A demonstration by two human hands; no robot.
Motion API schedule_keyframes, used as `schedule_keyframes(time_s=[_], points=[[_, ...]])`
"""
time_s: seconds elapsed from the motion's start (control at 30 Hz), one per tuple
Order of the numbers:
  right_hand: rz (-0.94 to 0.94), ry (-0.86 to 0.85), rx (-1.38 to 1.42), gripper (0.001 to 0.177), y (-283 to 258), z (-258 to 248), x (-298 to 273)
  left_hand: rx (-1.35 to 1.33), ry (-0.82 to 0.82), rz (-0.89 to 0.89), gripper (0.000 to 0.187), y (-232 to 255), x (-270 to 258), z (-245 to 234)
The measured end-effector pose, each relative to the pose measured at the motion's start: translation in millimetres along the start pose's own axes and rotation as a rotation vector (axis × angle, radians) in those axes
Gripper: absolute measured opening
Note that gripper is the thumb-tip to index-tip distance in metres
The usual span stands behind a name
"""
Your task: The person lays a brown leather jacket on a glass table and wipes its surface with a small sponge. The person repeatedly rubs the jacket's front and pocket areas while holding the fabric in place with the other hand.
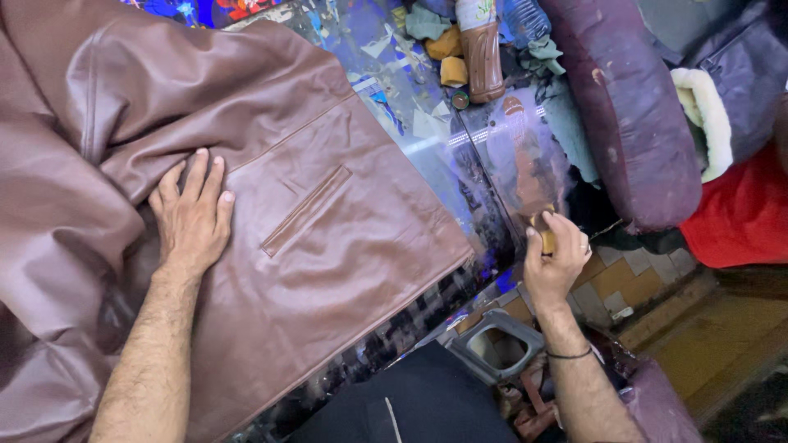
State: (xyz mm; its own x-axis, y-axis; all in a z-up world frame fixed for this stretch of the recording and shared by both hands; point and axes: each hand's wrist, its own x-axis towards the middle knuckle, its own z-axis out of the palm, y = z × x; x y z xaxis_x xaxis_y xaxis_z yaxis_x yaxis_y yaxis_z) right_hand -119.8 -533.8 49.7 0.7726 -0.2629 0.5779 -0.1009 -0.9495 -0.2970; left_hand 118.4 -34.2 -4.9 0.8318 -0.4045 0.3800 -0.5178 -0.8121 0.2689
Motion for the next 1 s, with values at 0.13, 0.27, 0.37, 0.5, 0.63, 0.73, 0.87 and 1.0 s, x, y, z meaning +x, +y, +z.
schedule_keyframes(time_s=[0.13, 0.27, 0.37, 0.5, 0.63, 0.73, 0.87, 1.0], points=[[-0.044, -0.148, -0.301, 0.023, 33, 10, 45, -0.002, 0.039, -0.018, 0.054, -2, 19, 8], [-0.079, -0.027, -0.233, 0.024, 50, 34, 115, -0.055, 0.034, -0.054, 0.055, -3, 21, 10], [-0.14, 0.016, -0.171, 0.03, 51, 70, 159, -0.119, 0.028, -0.078, 0.056, -3, 20, 8], [-0.039, -0.184, -0.331, 0.019, 44, 75, 147, -0.15, 0.043, -0.085, 0.057, -3, 21, 6], [0.168, -0.401, -0.321, 0.022, 45, 40, 123, -0.12, 0.027, -0.084, 0.058, -3, 25, 9], [0.071, -0.188, -0.289, 0.023, 51, 35, 125, -0.174, 0.011, -0.07, 0.059, -5, 23, 7], [-0.109, -0.245, -0.412, 0.019, 53, 50, 125, -0.246, 0.023, -0.076, 0.059, 1, 1, -5], [-0.158, -0.119, -0.396, 0.015, 46, 31, 94, -0.174, 0.027, -0.181, 0.059, 20, -78, -27]])
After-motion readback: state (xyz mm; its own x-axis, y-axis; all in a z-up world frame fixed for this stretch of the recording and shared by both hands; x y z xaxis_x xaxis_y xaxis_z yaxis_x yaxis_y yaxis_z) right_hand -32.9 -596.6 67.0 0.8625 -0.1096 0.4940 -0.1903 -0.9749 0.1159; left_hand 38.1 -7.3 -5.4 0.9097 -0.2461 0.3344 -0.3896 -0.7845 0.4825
